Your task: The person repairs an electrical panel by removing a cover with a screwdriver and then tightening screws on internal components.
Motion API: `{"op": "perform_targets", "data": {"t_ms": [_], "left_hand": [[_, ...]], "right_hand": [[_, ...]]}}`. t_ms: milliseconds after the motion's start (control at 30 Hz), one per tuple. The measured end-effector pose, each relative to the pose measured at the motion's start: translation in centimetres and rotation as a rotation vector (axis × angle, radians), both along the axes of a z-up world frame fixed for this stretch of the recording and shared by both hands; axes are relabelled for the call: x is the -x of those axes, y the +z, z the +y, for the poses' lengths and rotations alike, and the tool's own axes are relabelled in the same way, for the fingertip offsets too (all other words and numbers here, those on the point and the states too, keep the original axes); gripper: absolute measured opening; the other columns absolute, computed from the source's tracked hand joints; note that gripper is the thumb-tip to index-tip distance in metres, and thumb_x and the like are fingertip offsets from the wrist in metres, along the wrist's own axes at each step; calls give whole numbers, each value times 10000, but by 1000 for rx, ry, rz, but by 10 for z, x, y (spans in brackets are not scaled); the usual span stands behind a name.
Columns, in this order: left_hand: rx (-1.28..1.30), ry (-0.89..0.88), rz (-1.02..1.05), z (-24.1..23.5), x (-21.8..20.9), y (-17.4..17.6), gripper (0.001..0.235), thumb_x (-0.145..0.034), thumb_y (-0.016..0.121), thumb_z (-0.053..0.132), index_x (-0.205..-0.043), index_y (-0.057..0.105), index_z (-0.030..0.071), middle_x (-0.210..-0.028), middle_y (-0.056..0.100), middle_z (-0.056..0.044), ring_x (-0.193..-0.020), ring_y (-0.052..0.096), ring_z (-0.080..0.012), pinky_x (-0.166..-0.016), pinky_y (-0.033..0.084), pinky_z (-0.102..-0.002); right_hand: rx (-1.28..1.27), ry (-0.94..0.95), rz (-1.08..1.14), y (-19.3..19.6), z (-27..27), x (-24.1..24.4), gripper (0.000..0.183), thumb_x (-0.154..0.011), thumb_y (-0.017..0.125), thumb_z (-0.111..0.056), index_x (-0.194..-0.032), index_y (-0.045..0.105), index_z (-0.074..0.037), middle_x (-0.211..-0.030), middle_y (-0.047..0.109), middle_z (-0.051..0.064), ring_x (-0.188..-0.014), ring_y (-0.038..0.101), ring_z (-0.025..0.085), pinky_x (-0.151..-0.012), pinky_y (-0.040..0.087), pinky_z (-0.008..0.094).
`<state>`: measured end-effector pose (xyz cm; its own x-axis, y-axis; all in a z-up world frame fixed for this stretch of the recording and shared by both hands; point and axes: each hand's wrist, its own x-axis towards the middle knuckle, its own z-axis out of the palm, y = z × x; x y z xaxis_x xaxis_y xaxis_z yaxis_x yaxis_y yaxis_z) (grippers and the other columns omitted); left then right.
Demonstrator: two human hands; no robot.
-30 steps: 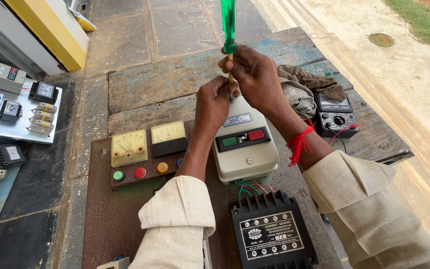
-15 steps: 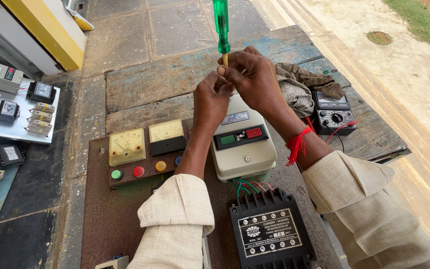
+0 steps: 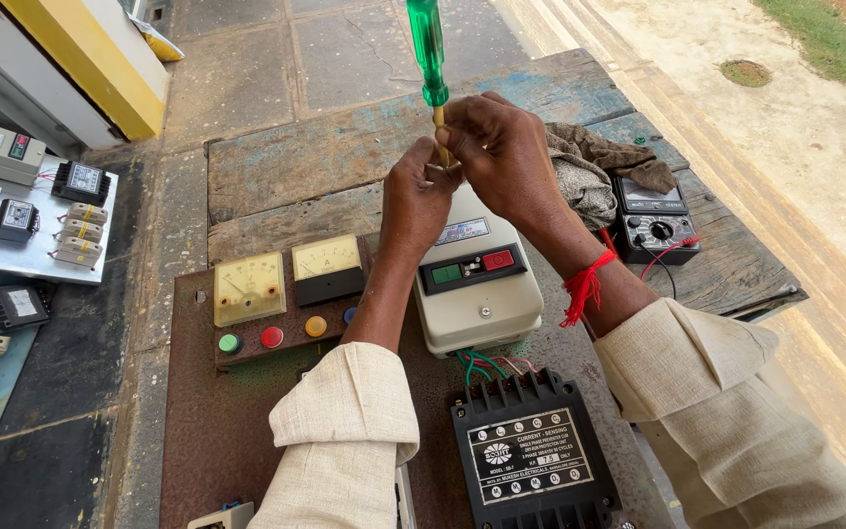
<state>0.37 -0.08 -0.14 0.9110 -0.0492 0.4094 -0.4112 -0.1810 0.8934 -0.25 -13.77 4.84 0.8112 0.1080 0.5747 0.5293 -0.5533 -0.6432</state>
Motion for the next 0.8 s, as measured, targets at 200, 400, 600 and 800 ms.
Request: {"op": "perform_targets", "data": {"t_ms": [200,400,600,800], "left_hand": [[-41,29,40,2,2,-1,130,-996,631,101,-1027,748,53,-826,775,-79,-767,730,-148,-683,573,-322],[-29,2,-5,-1,5,6,137,-946,657,109,-1036,731,35,-875,775,-55,-820,762,-119,-725,606,-308],[67,-30,15,4,3,-2,96,-1012,646,136,-1022,719,74,-795,737,-16,-731,668,-91,-672,554,-292],[68,170,-67,7,2,-7,223,-923,792,163,-832,629,42,-662,628,-2,-606,566,-67,-548,477,-272]], "right_hand": [[8,119,-102,4,-2,15,246,-963,648,-45,-1199,689,12,-1095,716,113,-980,732,195,-783,596,359],[34,-3,3,10,6,9,186,-1022,740,-198,-1148,740,-60,-1025,737,102,-893,771,190,-757,630,345],[-34,160,60,8,-2,12,274,-1032,622,-140,-1285,657,-41,-1085,732,72,-886,759,203,-777,611,377],[180,0,105,-5,-7,14,201,-1002,639,-173,-1138,741,-65,-1028,695,104,-930,728,236,-803,586,399]]}}
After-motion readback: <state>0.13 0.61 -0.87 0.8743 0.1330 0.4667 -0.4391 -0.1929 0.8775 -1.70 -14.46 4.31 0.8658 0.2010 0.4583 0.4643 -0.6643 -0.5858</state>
